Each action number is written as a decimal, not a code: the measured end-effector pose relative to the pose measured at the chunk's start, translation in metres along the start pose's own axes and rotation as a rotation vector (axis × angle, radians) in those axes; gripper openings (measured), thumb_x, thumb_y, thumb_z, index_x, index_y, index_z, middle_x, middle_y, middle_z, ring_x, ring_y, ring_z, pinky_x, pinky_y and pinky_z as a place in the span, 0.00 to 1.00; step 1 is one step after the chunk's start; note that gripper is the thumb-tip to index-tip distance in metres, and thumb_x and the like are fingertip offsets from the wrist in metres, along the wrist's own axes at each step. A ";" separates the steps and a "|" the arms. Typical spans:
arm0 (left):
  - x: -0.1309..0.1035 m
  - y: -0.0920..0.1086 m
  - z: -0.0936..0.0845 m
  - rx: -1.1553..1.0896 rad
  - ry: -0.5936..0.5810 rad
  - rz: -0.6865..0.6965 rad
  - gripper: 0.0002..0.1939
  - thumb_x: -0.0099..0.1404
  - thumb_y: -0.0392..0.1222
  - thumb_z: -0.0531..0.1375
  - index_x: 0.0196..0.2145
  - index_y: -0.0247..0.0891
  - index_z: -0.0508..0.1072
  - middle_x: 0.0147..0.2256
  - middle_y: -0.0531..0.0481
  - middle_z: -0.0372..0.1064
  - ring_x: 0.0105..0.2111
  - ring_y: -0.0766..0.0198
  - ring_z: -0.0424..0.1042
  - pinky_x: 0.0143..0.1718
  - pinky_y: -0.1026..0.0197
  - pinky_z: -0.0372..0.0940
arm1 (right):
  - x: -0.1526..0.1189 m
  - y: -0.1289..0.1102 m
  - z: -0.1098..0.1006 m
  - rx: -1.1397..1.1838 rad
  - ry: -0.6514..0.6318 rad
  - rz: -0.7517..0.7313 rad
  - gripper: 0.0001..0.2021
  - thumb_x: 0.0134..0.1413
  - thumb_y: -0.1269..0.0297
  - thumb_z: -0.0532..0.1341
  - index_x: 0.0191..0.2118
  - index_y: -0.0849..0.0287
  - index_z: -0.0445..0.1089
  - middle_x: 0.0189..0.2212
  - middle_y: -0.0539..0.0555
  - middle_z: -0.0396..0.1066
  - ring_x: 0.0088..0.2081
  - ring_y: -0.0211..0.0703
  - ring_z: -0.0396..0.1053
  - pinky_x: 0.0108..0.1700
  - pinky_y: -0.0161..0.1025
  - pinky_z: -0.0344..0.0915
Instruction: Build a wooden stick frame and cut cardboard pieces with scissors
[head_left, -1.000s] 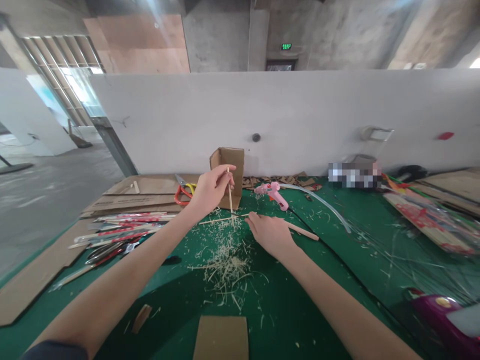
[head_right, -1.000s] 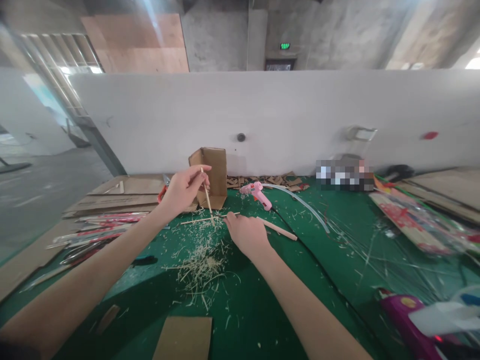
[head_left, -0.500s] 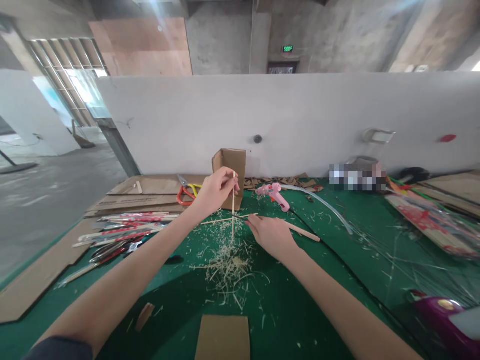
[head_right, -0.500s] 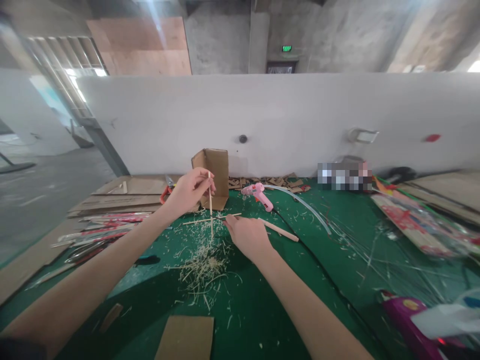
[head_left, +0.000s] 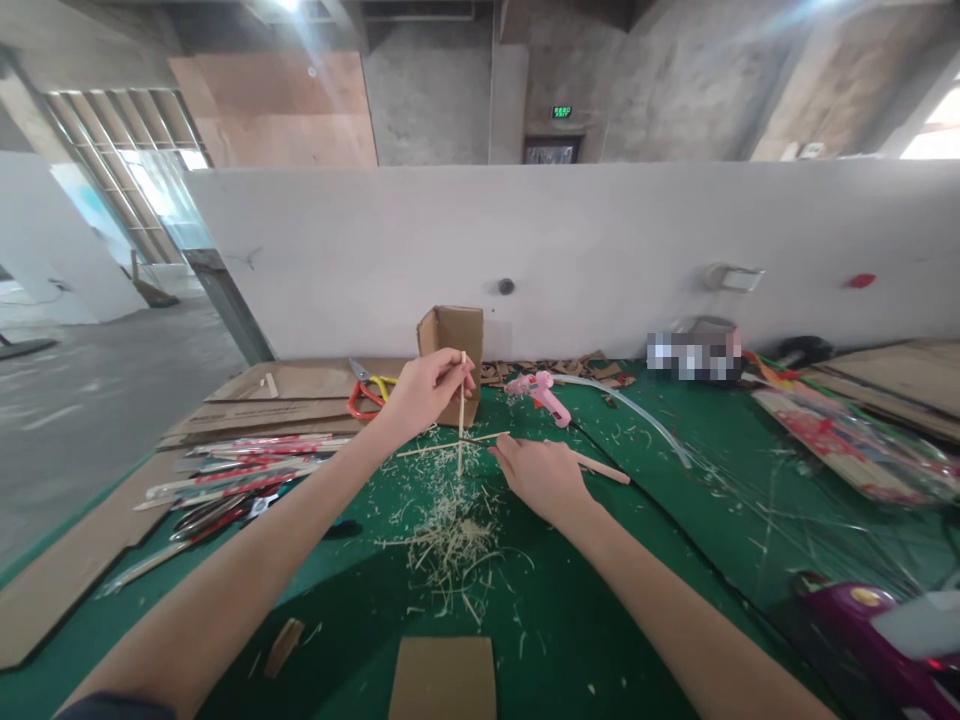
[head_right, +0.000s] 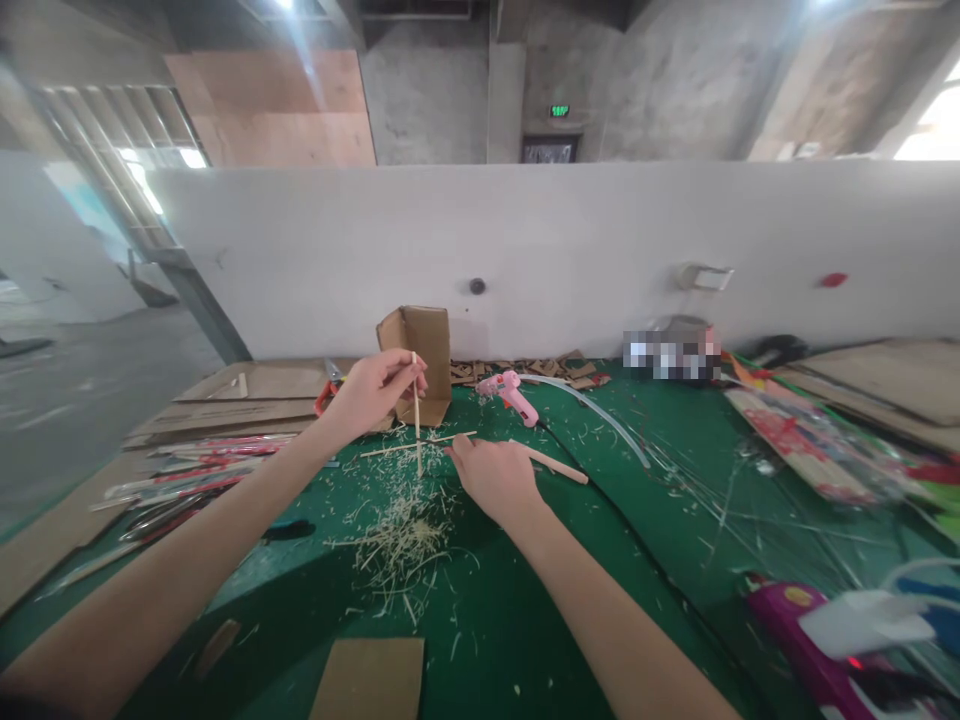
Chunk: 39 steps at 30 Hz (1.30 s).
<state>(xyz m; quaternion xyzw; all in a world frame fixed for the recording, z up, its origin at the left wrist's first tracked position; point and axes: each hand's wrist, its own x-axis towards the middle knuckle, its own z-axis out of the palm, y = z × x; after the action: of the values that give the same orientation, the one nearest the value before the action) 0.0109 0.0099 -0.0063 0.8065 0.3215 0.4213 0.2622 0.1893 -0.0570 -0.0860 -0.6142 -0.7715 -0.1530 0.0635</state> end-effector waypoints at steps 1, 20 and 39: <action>0.000 0.000 0.000 -0.002 -0.003 0.001 0.11 0.66 0.46 0.50 0.35 0.37 0.68 0.30 0.48 0.70 0.28 0.67 0.70 0.31 0.65 0.67 | 0.000 0.000 0.000 -0.001 0.001 0.009 0.21 0.66 0.56 0.39 0.41 0.55 0.66 0.25 0.55 0.74 0.26 0.45 0.72 0.28 0.35 0.56; 0.000 -0.001 0.001 0.012 -0.017 -0.009 0.12 0.66 0.45 0.48 0.36 0.37 0.68 0.30 0.47 0.70 0.28 0.67 0.70 0.31 0.65 0.67 | -0.004 0.003 0.008 0.010 -0.011 -0.116 0.19 0.65 0.55 0.43 0.35 0.58 0.68 0.23 0.55 0.73 0.26 0.45 0.72 0.27 0.33 0.54; 0.001 -0.004 0.002 0.013 -0.007 -0.017 0.12 0.66 0.46 0.48 0.37 0.38 0.68 0.29 0.48 0.71 0.28 0.67 0.70 0.32 0.64 0.67 | 0.000 -0.003 0.001 0.001 0.040 -0.049 0.21 0.66 0.57 0.40 0.38 0.59 0.68 0.22 0.56 0.73 0.24 0.44 0.72 0.27 0.34 0.55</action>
<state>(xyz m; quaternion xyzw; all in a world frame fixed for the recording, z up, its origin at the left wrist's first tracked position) 0.0114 0.0130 -0.0097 0.8069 0.3300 0.4142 0.2616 0.1859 -0.0573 -0.0871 -0.5918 -0.7852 -0.1662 0.0754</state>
